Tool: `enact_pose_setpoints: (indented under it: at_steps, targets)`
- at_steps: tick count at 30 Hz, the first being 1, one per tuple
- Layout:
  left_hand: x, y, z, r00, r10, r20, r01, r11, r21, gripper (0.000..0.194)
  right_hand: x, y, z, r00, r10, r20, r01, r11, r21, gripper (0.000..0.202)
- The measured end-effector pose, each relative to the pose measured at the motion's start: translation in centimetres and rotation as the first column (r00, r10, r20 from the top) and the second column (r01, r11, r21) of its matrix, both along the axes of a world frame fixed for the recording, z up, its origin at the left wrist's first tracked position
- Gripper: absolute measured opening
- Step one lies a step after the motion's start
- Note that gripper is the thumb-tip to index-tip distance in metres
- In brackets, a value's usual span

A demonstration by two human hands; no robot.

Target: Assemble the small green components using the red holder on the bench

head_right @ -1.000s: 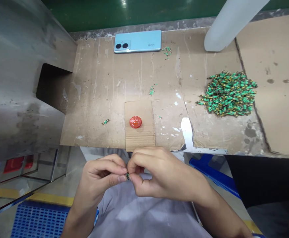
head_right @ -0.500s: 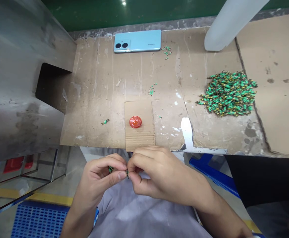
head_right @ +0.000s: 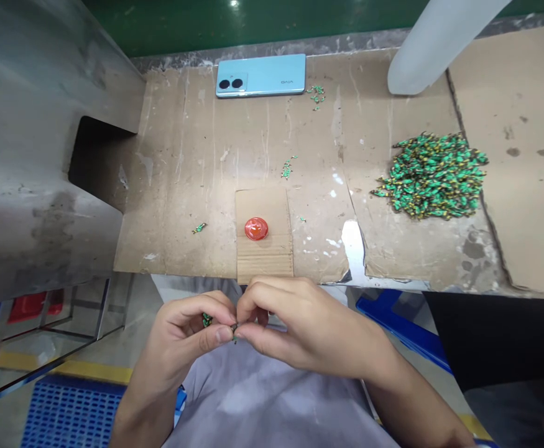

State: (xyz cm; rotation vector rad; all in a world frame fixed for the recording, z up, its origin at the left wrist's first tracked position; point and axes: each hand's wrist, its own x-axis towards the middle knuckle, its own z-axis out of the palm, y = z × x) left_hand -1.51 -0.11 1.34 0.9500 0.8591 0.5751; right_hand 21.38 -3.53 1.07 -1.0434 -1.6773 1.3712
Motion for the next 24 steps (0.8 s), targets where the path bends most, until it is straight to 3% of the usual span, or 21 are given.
enact_pose_setpoints:
  at_steps: [7,14,24]
  targets:
    - [-0.08,0.01,0.41,0.998,-0.058,0.009,0.058,0.998,-0.015,0.002,0.15,0.04,-0.02,0.991,0.069,-0.118,-0.074,0.997,-0.036,0.002]
    - [-0.1,-0.35,-0.25,0.995,-0.028,0.097,0.029,1.0,-0.012,0.007,0.09,0.09,-0.3,0.982,0.042,-0.183,-0.051,0.998,-0.044,0.005]
    - [0.38,-0.45,-0.43,0.995,-0.035,0.09,0.014,0.974,0.227,0.006,-0.18,-0.13,-0.03,0.964,0.001,-0.266,-0.06,0.975,-0.214,0.005]
